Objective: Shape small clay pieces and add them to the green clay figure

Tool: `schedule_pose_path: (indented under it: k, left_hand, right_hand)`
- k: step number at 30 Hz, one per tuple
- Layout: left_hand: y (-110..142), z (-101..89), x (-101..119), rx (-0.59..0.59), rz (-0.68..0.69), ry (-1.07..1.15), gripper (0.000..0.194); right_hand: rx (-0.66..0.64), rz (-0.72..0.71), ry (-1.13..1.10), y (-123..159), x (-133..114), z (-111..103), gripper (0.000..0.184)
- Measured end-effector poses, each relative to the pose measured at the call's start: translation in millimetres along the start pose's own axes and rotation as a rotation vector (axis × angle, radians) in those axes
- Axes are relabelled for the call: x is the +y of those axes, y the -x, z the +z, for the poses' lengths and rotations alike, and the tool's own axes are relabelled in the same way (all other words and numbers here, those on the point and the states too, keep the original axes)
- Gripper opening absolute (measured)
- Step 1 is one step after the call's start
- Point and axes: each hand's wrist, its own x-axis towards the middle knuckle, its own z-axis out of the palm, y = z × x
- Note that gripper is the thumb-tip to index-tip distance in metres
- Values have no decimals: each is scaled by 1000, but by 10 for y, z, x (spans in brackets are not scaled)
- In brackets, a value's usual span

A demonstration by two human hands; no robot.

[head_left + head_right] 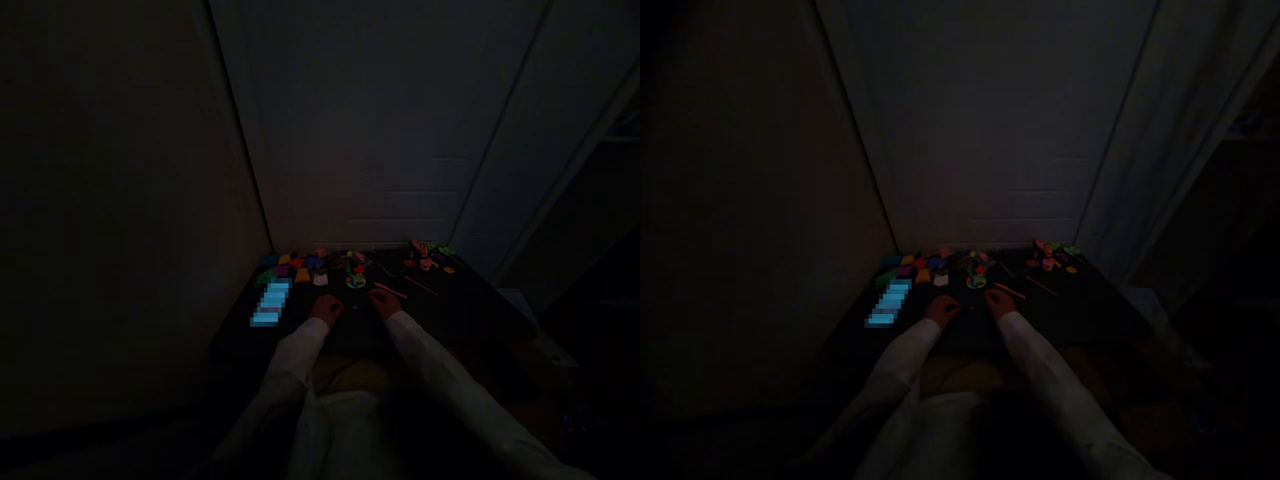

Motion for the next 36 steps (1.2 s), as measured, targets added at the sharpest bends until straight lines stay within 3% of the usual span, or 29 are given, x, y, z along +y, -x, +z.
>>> schedule_pose_path:
  k: [10,23,36]
  left_hand:
    - [14,-20,19,8,-8,1,27]
    - [4,14,1,25,12,-71,28]
    - [7,17,-33,16,39,-97,27]
  right_hand:
    - [52,-26,60,-92,136,-78,28]
    - [-12,-85,200,-78,126,-49,28]
    - [-51,-27,191,-48,85,-39,27]
